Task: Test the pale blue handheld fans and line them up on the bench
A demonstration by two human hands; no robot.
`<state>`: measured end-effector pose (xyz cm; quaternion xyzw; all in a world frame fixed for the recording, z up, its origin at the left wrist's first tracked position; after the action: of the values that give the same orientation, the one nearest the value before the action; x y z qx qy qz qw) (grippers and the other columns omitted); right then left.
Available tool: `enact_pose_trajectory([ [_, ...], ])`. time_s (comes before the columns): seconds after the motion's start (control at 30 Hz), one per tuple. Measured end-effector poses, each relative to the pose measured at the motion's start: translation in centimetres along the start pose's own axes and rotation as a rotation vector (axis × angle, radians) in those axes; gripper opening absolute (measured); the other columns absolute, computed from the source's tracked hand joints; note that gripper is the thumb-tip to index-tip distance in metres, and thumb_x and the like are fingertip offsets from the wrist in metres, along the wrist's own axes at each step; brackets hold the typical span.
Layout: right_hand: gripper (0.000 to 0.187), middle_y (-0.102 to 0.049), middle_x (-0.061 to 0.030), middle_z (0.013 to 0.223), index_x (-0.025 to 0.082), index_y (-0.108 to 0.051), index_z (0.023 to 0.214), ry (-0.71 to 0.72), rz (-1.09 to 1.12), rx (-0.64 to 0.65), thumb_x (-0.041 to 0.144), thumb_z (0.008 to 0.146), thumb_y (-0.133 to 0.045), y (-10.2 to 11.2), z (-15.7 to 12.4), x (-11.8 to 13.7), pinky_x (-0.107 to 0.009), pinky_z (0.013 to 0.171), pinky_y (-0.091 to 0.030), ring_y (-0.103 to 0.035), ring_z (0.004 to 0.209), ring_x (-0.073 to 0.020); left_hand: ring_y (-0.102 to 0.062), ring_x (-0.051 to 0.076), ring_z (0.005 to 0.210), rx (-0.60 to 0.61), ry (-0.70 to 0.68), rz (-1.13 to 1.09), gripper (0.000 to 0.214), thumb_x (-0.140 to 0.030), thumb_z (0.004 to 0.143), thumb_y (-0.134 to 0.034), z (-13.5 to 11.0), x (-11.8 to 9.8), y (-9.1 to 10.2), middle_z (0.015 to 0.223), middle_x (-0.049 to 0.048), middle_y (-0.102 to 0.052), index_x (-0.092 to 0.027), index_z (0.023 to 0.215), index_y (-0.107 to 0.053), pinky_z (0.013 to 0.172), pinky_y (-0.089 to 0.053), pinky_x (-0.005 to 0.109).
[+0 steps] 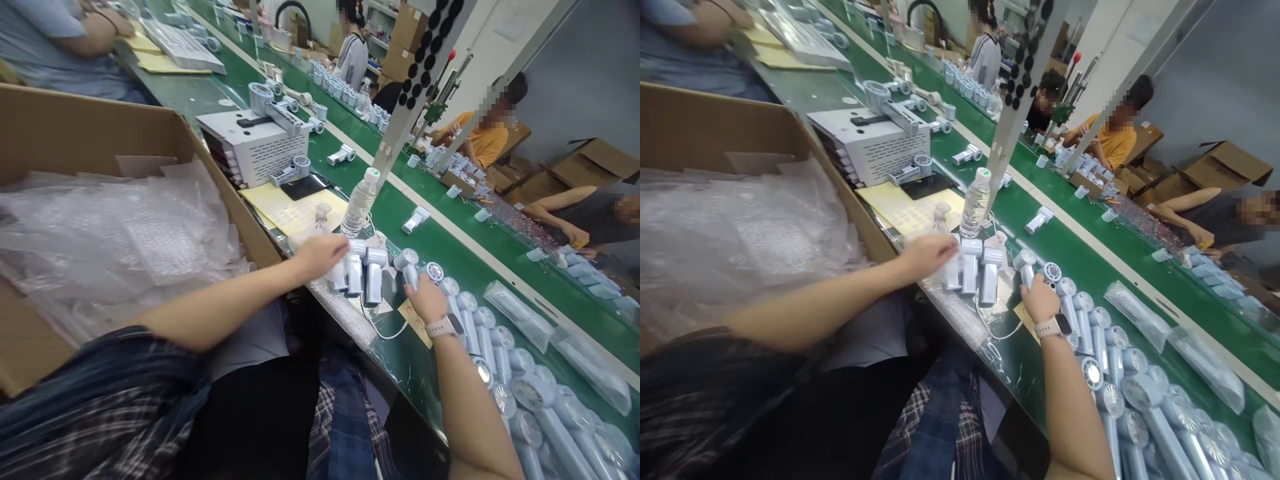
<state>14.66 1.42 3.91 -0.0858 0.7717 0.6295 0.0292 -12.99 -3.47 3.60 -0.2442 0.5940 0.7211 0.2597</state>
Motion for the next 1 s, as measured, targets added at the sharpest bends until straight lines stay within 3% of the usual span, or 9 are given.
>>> enact_pose_trajectory([
  [0.07, 0.048, -0.074, -0.0210, 0.114, 0.009, -0.049, 0.139, 0.011, 0.092, -0.073, 0.041, 0.106, -0.035, 0.0, -2.1, 0.6, -0.037, 0.081, -0.053, -0.074, 0.103, -0.0316, -0.066, 0.025, 0.094, 0.143, -0.007, -0.007, 0.022, -0.030, 0.095, -0.049, 0.5, -1.3, -3.0, 0.095, 0.0110, -0.073, -0.017, 0.085, -0.064, 0.090, -0.051, 0.036],
  [0.17, 0.059, -0.069, -0.0204, 0.131, 0.011, -0.044, 0.147, 0.135, 0.451, -0.275, 0.050, 0.104, -0.032, -1.8, -5.4, 2.6, -0.037, 0.087, -0.053, -0.071, 0.112, -0.0309, -0.067, 0.025, 0.090, 0.212, 0.009, -0.081, 0.016, -0.026, 0.091, -0.056, 1.0, -1.6, -5.0, 0.092, 0.0105, -0.073, -0.017, 0.081, -0.065, 0.085, -0.051, 0.034],
  [0.3, 0.058, -0.071, -0.0178, 0.129, 0.013, -0.055, 0.139, 0.294, 0.737, -0.306, 0.051, 0.098, -0.040, -5.6, -6.9, 5.5, -0.037, 0.085, -0.055, -0.072, 0.108, -0.0317, -0.064, 0.019, 0.076, 0.235, 0.050, -0.245, 0.017, -0.017, 0.082, -0.062, 1.8, -0.2, -4.4, 0.084, 0.0045, -0.070, -0.016, 0.098, -0.068, 0.074, -0.051, 0.027],
  [0.4, 0.054, -0.074, -0.0165, 0.121, 0.013, -0.057, 0.139, 0.277, 0.640, -0.260, 0.044, 0.098, -0.043, -6.9, -6.1, 6.6, -0.036, 0.081, -0.054, -0.073, 0.101, -0.0317, -0.048, 0.012, 0.052, 0.226, 0.105, -0.338, 0.030, -0.015, 0.091, -0.045, 2.6, 1.2, -3.0, 0.065, -0.0031, -0.053, -0.015, 0.117, -0.061, 0.054, -0.044, 0.022],
  [0.5, 0.051, -0.076, -0.0154, 0.109, 0.013, -0.058, 0.141, 0.339, 0.442, -0.291, 0.041, 0.099, -0.047, -6.5, -5.8, 7.2, -0.033, 0.073, -0.052, -0.073, 0.090, -0.0294, -0.042, 0.011, 0.050, 0.206, 0.114, -0.376, 0.034, -0.017, 0.096, -0.040, 2.6, 1.4, -1.8, 0.062, -0.0061, -0.043, -0.015, 0.125, -0.056, 0.050, -0.037, 0.021],
  [0.6, 0.049, -0.075, -0.0146, 0.092, 0.011, -0.060, 0.141, 0.424, 0.269, -0.391, 0.037, 0.102, -0.046, -5.5, -6.6, 7.9, -0.031, 0.064, -0.047, -0.070, 0.077, -0.0261, -0.053, 0.013, 0.064, 0.095, -0.070, -0.159, 0.035, -0.014, 0.097, -0.042, 1.3, -0.2, -1.1, 0.075, -0.0014, -0.057, -0.019, 0.128, -0.057, 0.060, -0.041, 0.023],
  [0.73, 0.042, -0.072, -0.0139, 0.083, 0.012, -0.070, 0.124, 0.545, 0.286, -0.458, 0.036, 0.101, -0.044, -4.3, -7.6, 8.0, -0.031, 0.063, -0.043, -0.066, 0.071, -0.0244, -0.059, 0.018, 0.078, 0.157, -0.586, 0.303, 0.034, -0.012, 0.098, -0.047, -1.9, -3.7, -1.1, 0.088, 0.0041, -0.067, -0.025, 0.127, -0.060, 0.062, -0.039, 0.026],
  [0.87, 0.042, -0.070, -0.0090, 0.074, 0.016, -0.071, 0.101, 0.304, 0.751, -0.338, 0.054, 0.090, -0.056, -3.0, -6.4, 6.0, -0.030, 0.054, -0.039, -0.058, 0.057, -0.0206, -0.059, 0.019, 0.076, 0.123, -0.764, 0.572, 0.040, -0.008, 0.100, -0.040, -3.3, -5.1, -0.1, 0.087, 0.0059, -0.067, -0.023, 0.132, -0.059, 0.054, -0.031, 0.032],
  [1.0, 0.050, -0.057, 0.0002, 0.057, 0.021, -0.056, 0.079, 0.140, 1.429, 0.031, 0.071, 0.083, -0.054, -2.0, -6.2, 6.1, -0.027, 0.042, -0.033, -0.042, 0.042, -0.0137, -0.062, 0.020, 0.078, 0.129, -0.735, 0.606, 0.044, -0.007, 0.101, -0.036, -3.0, -5.8, 1.5, 0.091, 0.0071, -0.068, -0.018, 0.138, -0.056, 0.055, -0.035, 0.035],
])
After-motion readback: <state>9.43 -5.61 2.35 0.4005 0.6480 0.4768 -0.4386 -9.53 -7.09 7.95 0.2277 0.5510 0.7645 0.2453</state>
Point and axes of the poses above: each hand's wrist, its own z-axis towards the middle knuckle, its own y-axis out of the back of the hand, x = y × z, the point moved 2 cm from there along z, towards the middle knuckle
